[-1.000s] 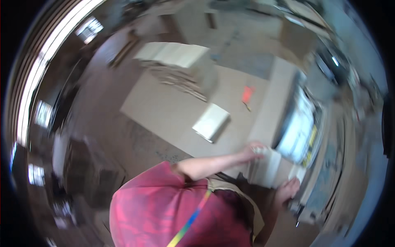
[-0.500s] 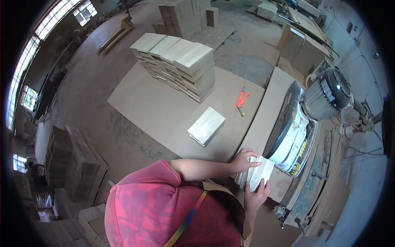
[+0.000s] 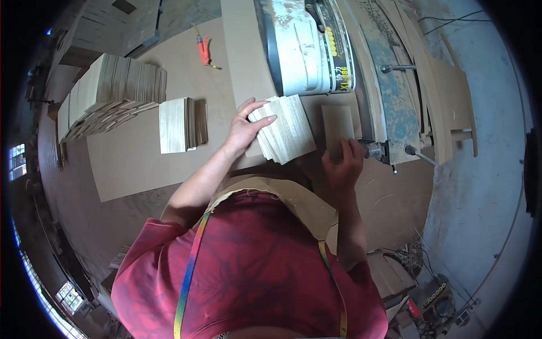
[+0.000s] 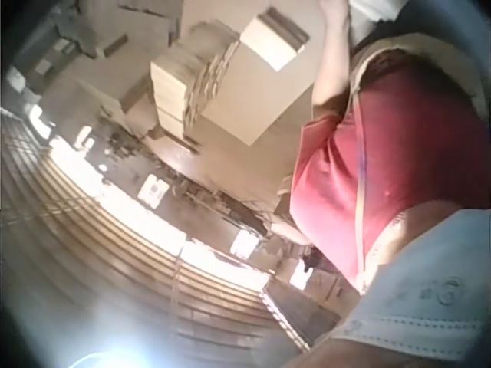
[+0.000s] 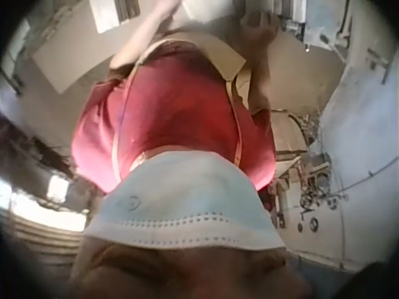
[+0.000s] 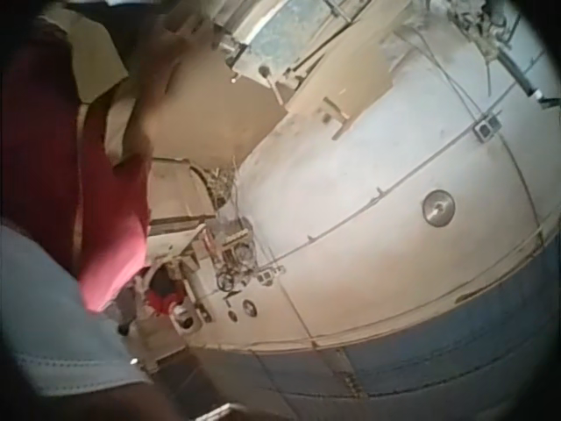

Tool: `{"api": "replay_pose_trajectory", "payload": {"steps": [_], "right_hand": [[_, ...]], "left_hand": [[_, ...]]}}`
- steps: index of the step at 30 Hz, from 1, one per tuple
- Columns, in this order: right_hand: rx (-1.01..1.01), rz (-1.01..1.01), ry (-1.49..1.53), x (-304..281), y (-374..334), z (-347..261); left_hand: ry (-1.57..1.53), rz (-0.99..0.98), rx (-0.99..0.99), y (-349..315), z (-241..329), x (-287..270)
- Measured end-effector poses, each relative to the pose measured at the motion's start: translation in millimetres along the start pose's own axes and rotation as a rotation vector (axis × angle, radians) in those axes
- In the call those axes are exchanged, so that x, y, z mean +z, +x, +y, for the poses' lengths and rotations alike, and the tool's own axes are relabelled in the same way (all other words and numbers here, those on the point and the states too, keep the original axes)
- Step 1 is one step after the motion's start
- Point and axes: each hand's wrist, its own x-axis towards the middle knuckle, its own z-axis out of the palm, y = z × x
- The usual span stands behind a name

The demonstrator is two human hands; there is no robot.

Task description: Sanding the faces and edges of wooden blocks using a stationary belt sander machine.

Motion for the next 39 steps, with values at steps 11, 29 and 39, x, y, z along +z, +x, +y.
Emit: {"api": "replay_pose_trajectory", "payload": {"steps": [11,29,39], "right_hand": [[-0.202,0.228,-0.312,81,76,82],[-0.085,0.091,-0.269,32,29,73],[-0.047,0.09,-0.023,35,95,-14]], "left_hand": [[0.05,-0.009,-0.092,-5,21,18],[0.164,-0.052,0.08,-5,15,13],[0.15,0.122,0.131,4,3,26]]}}
